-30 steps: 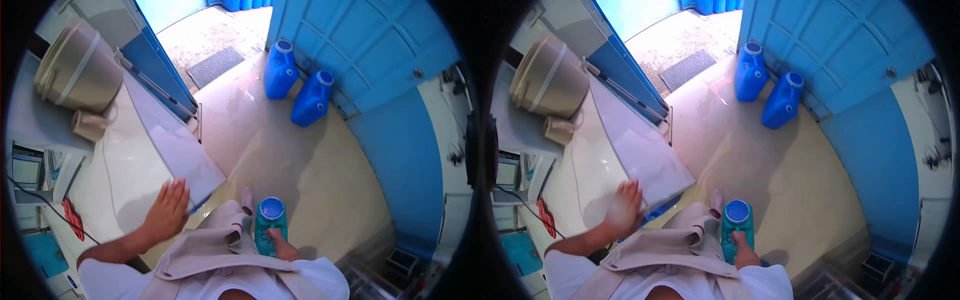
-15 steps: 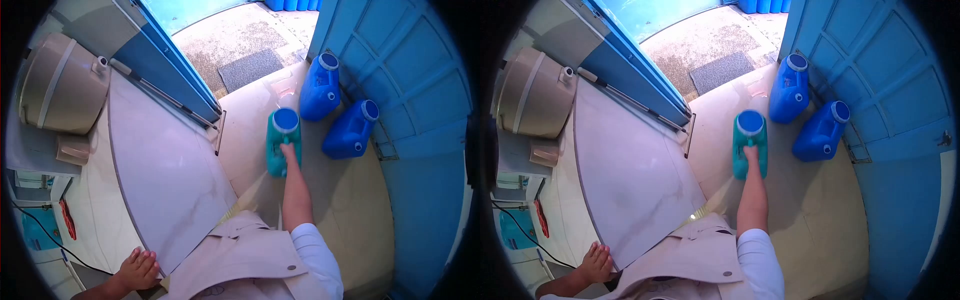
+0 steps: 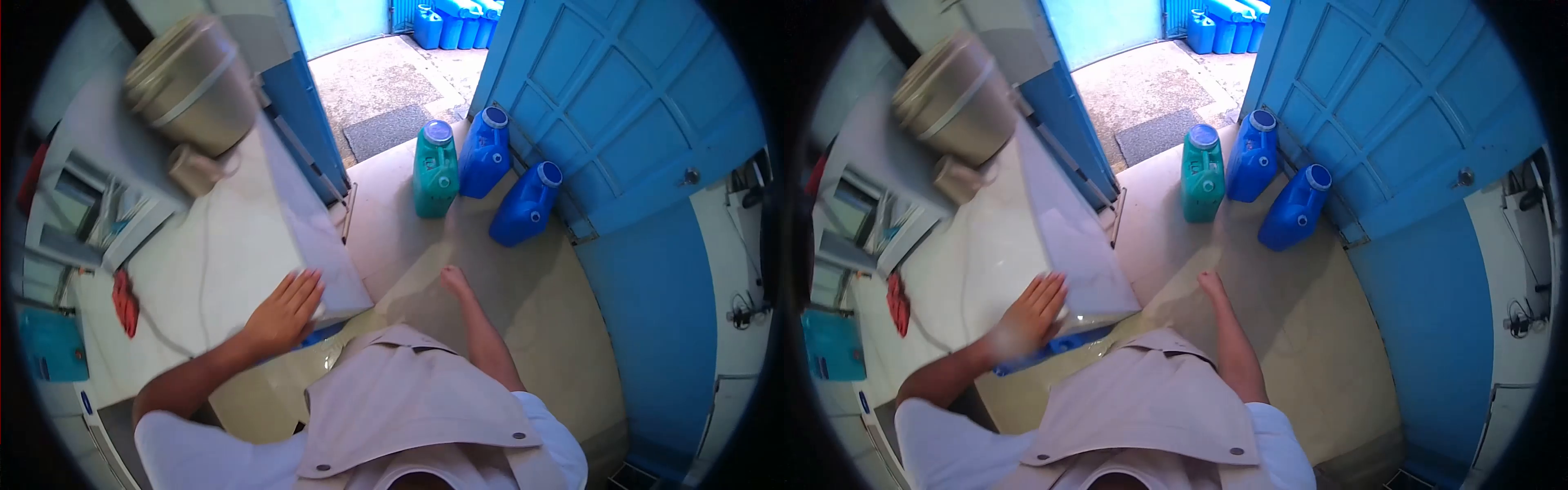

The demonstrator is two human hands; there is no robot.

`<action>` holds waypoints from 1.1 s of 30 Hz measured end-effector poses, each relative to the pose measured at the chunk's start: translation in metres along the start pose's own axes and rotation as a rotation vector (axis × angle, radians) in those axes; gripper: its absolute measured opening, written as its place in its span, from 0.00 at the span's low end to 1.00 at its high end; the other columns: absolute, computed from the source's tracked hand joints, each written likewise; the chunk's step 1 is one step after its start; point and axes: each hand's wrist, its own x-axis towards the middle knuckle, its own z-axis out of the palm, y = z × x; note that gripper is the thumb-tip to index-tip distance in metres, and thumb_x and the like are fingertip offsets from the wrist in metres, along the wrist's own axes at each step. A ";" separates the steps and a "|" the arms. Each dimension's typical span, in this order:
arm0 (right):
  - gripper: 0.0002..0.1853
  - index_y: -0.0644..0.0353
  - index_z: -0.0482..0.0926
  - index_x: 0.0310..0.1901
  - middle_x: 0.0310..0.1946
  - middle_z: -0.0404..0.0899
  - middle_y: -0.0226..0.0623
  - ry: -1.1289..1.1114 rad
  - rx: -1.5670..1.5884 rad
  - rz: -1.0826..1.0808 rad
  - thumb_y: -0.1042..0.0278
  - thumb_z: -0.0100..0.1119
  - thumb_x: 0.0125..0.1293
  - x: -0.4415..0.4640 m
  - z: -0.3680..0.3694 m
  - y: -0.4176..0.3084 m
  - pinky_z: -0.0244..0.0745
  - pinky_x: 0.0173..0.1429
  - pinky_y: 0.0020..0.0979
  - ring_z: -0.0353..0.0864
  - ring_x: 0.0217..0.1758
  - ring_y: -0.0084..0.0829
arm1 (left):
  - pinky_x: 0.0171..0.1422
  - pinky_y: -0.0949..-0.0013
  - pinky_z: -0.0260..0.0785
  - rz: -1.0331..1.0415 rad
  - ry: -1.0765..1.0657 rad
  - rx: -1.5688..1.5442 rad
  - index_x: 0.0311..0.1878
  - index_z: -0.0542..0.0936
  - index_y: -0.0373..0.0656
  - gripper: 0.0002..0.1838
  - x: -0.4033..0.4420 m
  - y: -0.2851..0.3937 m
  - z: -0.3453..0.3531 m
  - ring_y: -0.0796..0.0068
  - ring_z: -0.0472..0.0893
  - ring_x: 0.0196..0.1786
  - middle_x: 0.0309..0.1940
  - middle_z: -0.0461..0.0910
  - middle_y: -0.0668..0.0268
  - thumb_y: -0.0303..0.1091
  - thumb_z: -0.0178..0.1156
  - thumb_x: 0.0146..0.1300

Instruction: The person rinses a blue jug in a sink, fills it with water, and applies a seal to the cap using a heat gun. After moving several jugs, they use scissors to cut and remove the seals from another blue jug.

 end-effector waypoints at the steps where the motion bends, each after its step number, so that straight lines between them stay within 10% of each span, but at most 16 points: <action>1: 0.06 0.58 0.75 0.31 0.20 0.74 0.31 -0.064 0.082 0.127 0.66 0.52 0.58 -0.042 0.002 -0.004 0.67 0.22 0.29 0.73 0.18 0.26 | 0.72 0.53 0.44 0.014 0.031 -0.012 0.62 0.59 0.29 0.34 -0.003 0.002 -0.001 0.53 0.56 0.68 0.64 0.57 0.46 0.38 0.57 0.55; 4: 0.05 0.57 0.75 0.32 0.21 0.74 0.30 -0.216 0.205 0.254 0.67 0.54 0.59 -0.114 0.013 -0.006 0.69 0.23 0.27 0.74 0.20 0.26 | 0.72 0.55 0.44 0.068 0.189 0.033 0.63 0.57 0.30 0.35 -0.017 -0.004 0.020 0.55 0.53 0.70 0.65 0.55 0.48 0.39 0.55 0.56; 12: 0.14 0.65 0.71 0.49 0.41 0.77 0.39 -0.191 0.446 -0.475 0.68 0.46 0.66 -0.345 0.064 -0.311 0.74 0.43 0.23 0.78 0.40 0.26 | 0.70 0.46 0.42 -0.064 0.435 0.090 0.63 0.60 0.36 0.36 -0.071 0.033 0.012 0.62 0.51 0.71 0.66 0.56 0.52 0.44 0.58 0.54; 25: 0.14 0.68 0.74 0.48 0.40 0.78 0.38 -0.801 0.097 -0.701 0.70 0.48 0.64 -0.522 0.393 -0.538 0.73 0.47 0.24 0.78 0.41 0.25 | 0.68 0.58 0.54 -0.718 0.731 -0.199 0.60 0.65 0.38 0.25 -0.545 -0.066 -0.036 0.49 0.62 0.64 0.58 0.66 0.49 0.33 0.55 0.61; 30: 0.10 0.65 0.79 0.41 0.35 0.80 0.37 -0.591 0.032 -0.880 0.70 0.52 0.61 -0.460 0.467 -0.577 0.73 0.41 0.26 0.78 0.37 0.28 | 0.62 0.60 0.61 -0.922 0.854 -0.333 0.52 0.72 0.35 0.18 -0.647 -0.106 -0.022 0.51 0.69 0.58 0.53 0.71 0.49 0.31 0.54 0.60; 33: 0.08 0.61 0.81 0.36 0.33 0.80 0.41 -0.033 -0.177 -1.104 0.71 0.55 0.58 -0.408 0.467 -0.609 0.72 0.40 0.31 0.78 0.34 0.37 | 0.56 0.64 0.65 -0.996 0.889 -0.483 0.50 0.74 0.35 0.15 -0.677 -0.121 -0.014 0.53 0.73 0.53 0.50 0.74 0.52 0.31 0.52 0.62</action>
